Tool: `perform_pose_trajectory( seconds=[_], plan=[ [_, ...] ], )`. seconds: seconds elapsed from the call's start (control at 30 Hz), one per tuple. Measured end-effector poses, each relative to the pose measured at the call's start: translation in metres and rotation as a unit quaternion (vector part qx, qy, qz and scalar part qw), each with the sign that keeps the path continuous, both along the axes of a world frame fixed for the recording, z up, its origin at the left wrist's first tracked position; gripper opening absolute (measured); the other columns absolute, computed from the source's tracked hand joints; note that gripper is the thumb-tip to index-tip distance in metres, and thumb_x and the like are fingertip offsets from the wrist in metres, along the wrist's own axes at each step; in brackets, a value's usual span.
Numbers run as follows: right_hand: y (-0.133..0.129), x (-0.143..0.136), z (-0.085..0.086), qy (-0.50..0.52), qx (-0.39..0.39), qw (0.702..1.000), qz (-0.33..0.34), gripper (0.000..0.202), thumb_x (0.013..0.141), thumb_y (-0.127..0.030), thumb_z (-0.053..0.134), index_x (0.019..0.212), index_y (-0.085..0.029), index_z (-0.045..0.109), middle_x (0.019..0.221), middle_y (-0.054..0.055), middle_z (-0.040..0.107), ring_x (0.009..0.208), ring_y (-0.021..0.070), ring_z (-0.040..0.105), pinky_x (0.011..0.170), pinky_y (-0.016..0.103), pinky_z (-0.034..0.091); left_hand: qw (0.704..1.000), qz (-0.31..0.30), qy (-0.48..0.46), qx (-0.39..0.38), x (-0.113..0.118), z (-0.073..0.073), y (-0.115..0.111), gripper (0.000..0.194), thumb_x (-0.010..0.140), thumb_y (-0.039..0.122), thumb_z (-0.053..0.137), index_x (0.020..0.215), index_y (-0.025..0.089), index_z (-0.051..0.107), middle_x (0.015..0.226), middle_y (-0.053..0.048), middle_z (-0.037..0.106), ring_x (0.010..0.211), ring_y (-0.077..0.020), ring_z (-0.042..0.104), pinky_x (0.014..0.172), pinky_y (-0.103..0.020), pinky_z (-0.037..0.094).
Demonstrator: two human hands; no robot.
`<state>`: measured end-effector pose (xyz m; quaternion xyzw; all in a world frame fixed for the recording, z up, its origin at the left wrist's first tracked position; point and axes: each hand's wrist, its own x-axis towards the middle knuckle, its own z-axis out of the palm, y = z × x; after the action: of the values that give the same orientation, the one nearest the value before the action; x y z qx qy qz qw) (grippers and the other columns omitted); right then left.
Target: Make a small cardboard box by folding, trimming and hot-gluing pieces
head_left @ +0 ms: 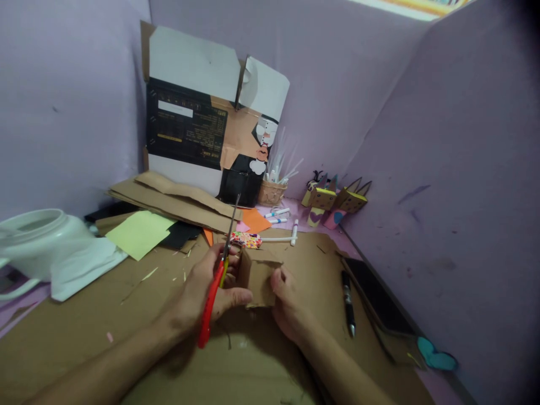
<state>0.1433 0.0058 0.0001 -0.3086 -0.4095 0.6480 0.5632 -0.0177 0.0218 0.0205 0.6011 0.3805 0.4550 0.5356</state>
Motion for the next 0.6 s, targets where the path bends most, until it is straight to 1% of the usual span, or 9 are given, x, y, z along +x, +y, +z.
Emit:
perform_pose_trajectory(
  seconds=[0.07,0.1,0.17,0.27,0.33,0.43,0.53,0.6],
  plan=[
    [0.002,0.002,0.002,0.035,-0.066,0.996,0.037,0.058,0.075,-0.065,0.057,0.109,-0.018,0.063,0.106,0.011,0.071,0.103,0.0284,0.064,0.085,0.043,0.053,0.999,0.029,0.004,0.022,0.000,-0.003,-0.001,0.049,0.066,0.026,0.076,0.102,0.024,0.042,0.090,0.002,0.055,0.076,-0.0144,0.060,0.070,-0.028,0.051],
    [0.003,0.003,0.003,0.056,-0.091,0.993,0.050,0.058,0.077,-0.066,0.054,0.108,-0.017,0.063,0.104,0.011,0.072,0.101,0.0276,0.066,0.084,0.043,0.053,0.999,0.032,0.002,0.038,0.000,-0.004,-0.001,0.047,0.068,0.028,0.075,0.102,0.024,0.042,0.089,0.002,0.054,0.074,-0.0136,0.059,0.069,-0.028,0.051],
    [0.006,0.004,0.003,0.096,-0.117,0.987,0.062,0.058,0.080,-0.066,0.050,0.108,-0.017,0.064,0.103,0.011,0.073,0.097,0.0255,0.067,0.084,0.042,0.053,0.998,0.027,0.004,0.059,-0.001,-0.003,-0.001,0.047,0.071,0.031,0.073,0.104,0.023,0.040,0.092,0.000,0.054,0.076,-0.0139,0.058,0.069,-0.028,0.051],
    [0.009,0.005,0.002,0.129,-0.132,0.980,0.070,0.059,0.084,-0.065,0.043,0.109,-0.016,0.064,0.107,0.011,0.072,0.095,0.0242,0.068,0.088,0.043,0.052,0.998,0.036,0.019,0.055,-0.003,0.000,-0.001,0.046,0.072,0.035,0.070,0.104,0.021,0.040,0.094,-0.002,0.054,0.076,-0.0147,0.058,0.070,-0.030,0.052],
    [0.011,0.005,0.001,0.129,-0.142,0.979,0.073,0.061,0.086,-0.064,0.040,0.110,-0.014,0.063,0.109,0.012,0.071,0.095,0.0241,0.068,0.090,0.044,0.050,0.997,0.051,0.024,0.048,-0.004,0.003,-0.002,0.042,0.074,0.035,0.067,0.103,0.020,0.041,0.094,-0.003,0.055,0.076,-0.0151,0.058,0.070,-0.031,0.052],
    [0.011,0.005,0.002,0.121,-0.152,0.979,0.068,0.062,0.085,-0.065,0.040,0.112,-0.013,0.062,0.107,0.013,0.071,0.094,0.0246,0.068,0.091,0.046,0.049,0.996,0.062,0.037,0.050,-0.004,0.005,-0.004,0.039,0.074,0.036,0.065,0.103,0.020,0.042,0.094,-0.004,0.056,0.074,-0.0157,0.059,0.069,-0.033,0.052],
    [0.010,0.003,0.003,0.103,-0.142,0.982,0.076,0.065,0.082,-0.068,0.041,0.111,-0.014,0.062,0.103,0.014,0.072,0.093,0.0268,0.068,0.087,0.048,0.050,0.994,0.059,0.070,0.057,-0.005,0.004,-0.004,0.042,0.074,0.038,0.065,0.104,0.021,0.041,0.096,-0.005,0.057,0.075,-0.0166,0.058,0.070,-0.034,0.052],
    [0.009,0.001,0.001,0.076,-0.116,0.988,0.066,0.062,0.082,-0.067,0.044,0.110,-0.016,0.062,0.103,0.013,0.072,0.096,0.0275,0.067,0.086,0.048,0.050,0.993,0.050,0.083,0.062,-0.005,0.003,-0.003,0.044,0.074,0.040,0.066,0.104,0.021,0.040,0.096,-0.005,0.057,0.077,-0.0170,0.058,0.072,-0.034,0.052]
  ],
)
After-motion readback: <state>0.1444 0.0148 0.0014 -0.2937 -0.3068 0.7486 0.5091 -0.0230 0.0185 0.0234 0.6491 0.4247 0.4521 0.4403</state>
